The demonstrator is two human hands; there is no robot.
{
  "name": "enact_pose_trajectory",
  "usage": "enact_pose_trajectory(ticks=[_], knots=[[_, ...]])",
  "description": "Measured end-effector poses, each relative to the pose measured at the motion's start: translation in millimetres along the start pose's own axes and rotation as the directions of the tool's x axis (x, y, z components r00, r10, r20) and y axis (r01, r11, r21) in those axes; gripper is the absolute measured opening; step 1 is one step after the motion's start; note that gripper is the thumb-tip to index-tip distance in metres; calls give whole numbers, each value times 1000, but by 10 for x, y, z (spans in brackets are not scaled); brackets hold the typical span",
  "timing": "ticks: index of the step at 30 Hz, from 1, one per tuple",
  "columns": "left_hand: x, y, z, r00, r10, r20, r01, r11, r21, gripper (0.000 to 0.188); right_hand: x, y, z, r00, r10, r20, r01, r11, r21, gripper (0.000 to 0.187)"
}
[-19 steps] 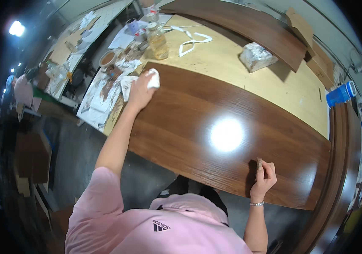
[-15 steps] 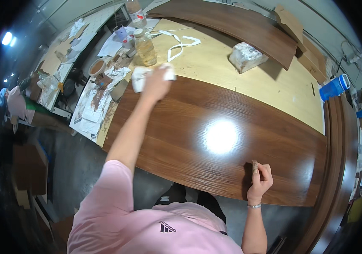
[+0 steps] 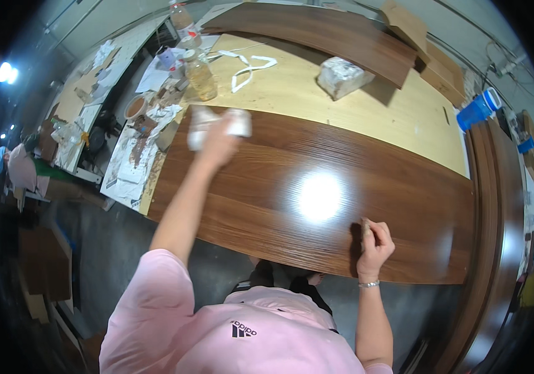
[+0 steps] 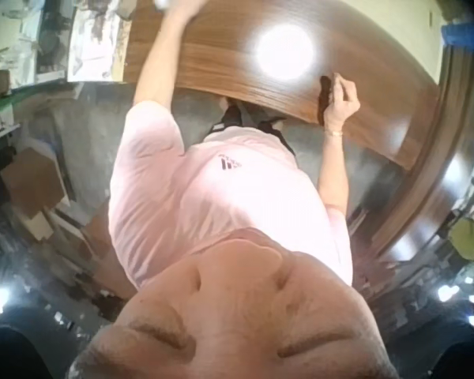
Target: The person sands the edges of a wooden panel and wipes the surface with a cloth. The person uses a sanding block on multiple sides and edges of the panel, alternates between sanding and wiping the wood with a white cloth, and occasionally applies a liquid from a container to the cloth or panel.
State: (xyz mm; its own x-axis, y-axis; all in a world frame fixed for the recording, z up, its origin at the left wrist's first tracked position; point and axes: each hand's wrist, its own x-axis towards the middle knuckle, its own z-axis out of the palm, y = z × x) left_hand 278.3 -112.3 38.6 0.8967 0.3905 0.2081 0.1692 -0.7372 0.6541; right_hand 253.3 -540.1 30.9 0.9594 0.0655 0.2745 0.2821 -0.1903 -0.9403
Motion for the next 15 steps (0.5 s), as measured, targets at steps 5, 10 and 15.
enact_pose_trajectory(ticks=[5,10,15], knots=[[-841,159,-105,998,65,17,-67,917,394,50,0,111,-1,1000,-22,-13,23,996,81,8],[-2292,1588,777,792,543,278,-550,833,-60,57,39,37,10,1000,19,-10,-17,988,157,11],[-2480,671,131,967,254,16,-253,951,176,51,76,166,-33,999,8,38,-14,986,164,13]])
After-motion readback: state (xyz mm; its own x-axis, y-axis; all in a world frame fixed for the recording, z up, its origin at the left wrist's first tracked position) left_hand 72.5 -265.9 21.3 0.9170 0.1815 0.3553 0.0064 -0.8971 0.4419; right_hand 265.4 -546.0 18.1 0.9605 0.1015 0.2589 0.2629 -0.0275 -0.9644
